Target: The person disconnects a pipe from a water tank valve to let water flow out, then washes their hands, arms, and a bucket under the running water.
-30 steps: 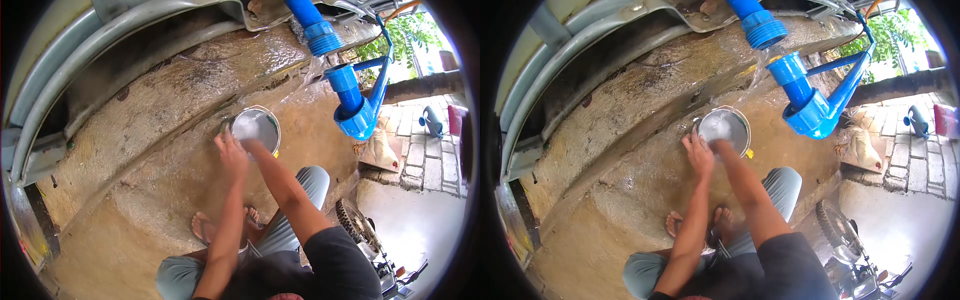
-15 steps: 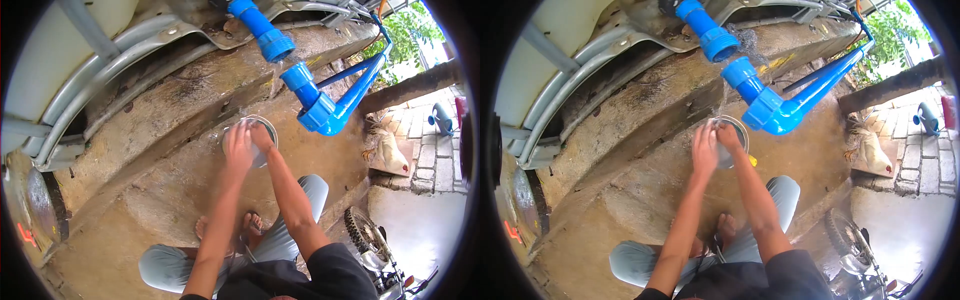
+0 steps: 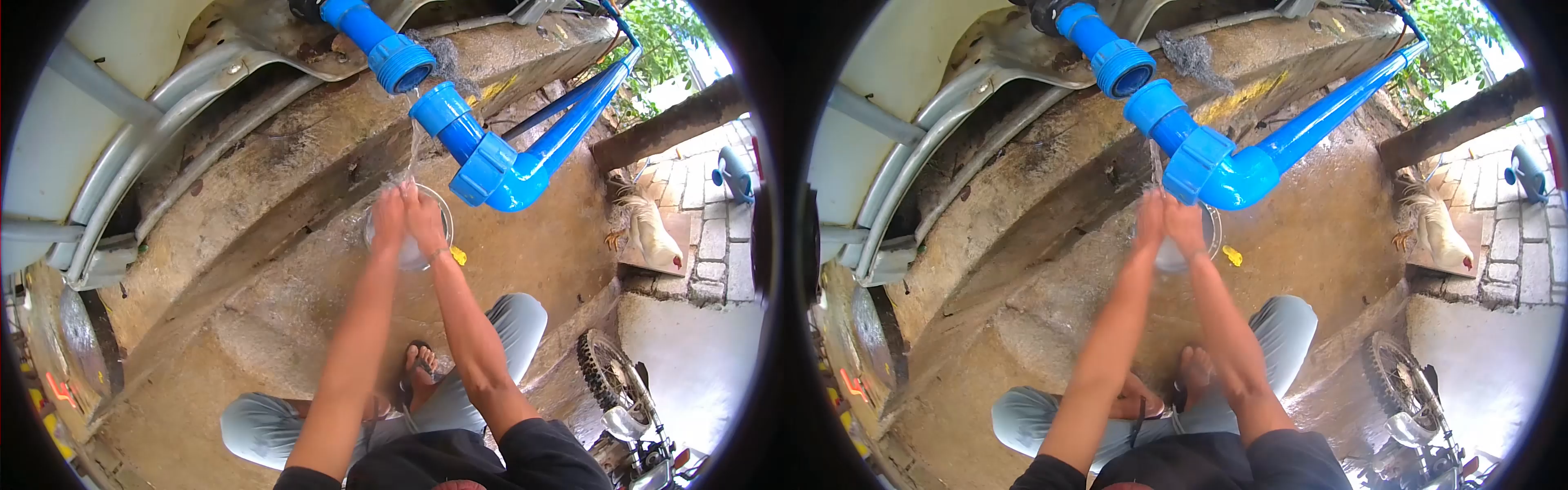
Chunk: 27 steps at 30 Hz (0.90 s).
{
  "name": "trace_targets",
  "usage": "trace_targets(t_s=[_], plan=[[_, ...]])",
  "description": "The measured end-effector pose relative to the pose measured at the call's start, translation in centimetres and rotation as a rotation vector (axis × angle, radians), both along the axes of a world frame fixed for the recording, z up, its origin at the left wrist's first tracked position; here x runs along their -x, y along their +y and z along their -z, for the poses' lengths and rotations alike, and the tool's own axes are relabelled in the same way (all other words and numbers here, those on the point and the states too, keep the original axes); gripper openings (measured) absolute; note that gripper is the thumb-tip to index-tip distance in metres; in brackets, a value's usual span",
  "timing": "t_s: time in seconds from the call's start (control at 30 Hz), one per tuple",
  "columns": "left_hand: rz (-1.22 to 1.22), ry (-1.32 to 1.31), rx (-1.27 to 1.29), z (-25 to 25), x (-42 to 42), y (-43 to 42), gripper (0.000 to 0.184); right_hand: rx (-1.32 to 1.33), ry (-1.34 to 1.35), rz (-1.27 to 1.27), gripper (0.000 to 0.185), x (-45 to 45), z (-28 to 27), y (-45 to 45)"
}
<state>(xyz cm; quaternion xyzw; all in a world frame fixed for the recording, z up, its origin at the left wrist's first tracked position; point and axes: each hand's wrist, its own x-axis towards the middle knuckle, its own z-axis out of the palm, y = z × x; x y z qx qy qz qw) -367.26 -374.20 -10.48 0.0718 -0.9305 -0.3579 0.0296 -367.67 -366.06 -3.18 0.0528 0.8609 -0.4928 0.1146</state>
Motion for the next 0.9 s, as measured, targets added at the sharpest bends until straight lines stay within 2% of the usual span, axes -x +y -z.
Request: trace_targets(t_s=[0.03, 0.07, 0.1, 0.13, 0.17, 0.2, 0.27, 0.37, 0.43, 0.47, 0.57, 0.6, 0.7, 0.8, 0.9], plan=[[-0.025, 0.091, 0.054, 2.2, 1.0, -0.2, 0.044, -0.016, 0.022, -0.025, 0.054, 0.2, -2.4, -0.7], [-0.099, -0.051, -0.29, 2.8, 2.6, -0.8, 0.046, -0.033, 0.045, -0.048, 0.055, 0.6, -3.5, -1.3], [-0.171, -0.193, -0.634, 3.2, 4.5, -1.4, 0.049, -0.12, 0.317, -0.019, 0.053, 1.2, -2.3, -1.8], [-0.224, -0.269, -0.887, 2.3, 4.9, -1.5, 0.05, -0.207, 0.59, 0.012, 0.052, 1.9, 0.1, -2.4], [-0.307, -0.343, -1.129, 1.4, 5.4, -1.7, 0.052, -0.174, 0.66, 0.056, 0.05, 2.5, 1.5, -3.0], [-0.372, -0.347, -1.278, -2.0, 5.0, -1.6, 0.053, -0.144, 0.73, 0.098, 0.048, 3.2, 2.9, -3.6], [-0.451, -0.292, -1.527, -5.9, 3.1, -1.3, 0.05, 0.134, 0.474, 0.191, 0.043, 4.1, 3.7, -4.5], [-0.412, -0.09, -1.587, -6.1, 1.9, -0.3, 0.05, 0.467, 0.157, 0.326, 0.033, 4.7, 2.6, -4.7], [-0.406, 0.049, -1.457, -7.0, 0.7, 0.8, 0.052, 0.364, 0.448, 0.181, 0.025, 6.9, 11.4, -4.1], [-0.402, 0.119, -1.389, -7.2, 0.3, 1.0, 0.053, 0.523, 0.403, 0.185, 0.024, 8.2, 14.6, -3.9], [-0.182, 0.142, -0.758, -5.7, -0.5, 0.6, 0.053, 0.553, 0.219, 0.191, 0.025, 6.1, 10.3, -4.4], [-0.14, 0.049, -0.77, -5.4, -0.3, 0.4, 0.052, 0.543, 0.194, 0.182, 0.025, 5.5, 9.4, -4.4], [0.06, 0.212, -0.519, -4.6, 1.1, -0.8, 0.049, 0.524, 0.173, 0.093, 0.026, 4.0, 8.0, -3.1], [0.331, 0.174, -0.257, -6.1, 2.0, -2.3, 0.041, 0.5, 0.245, -0.044, 0.027, 2.8, 8.7, -0.6], [0.138, 0.703, 0.082, -0.2, 1.8, -2.1, 0.032, 0.461, 0.34, -0.049, 0.029, 1.7, 10.8, -0.3]])
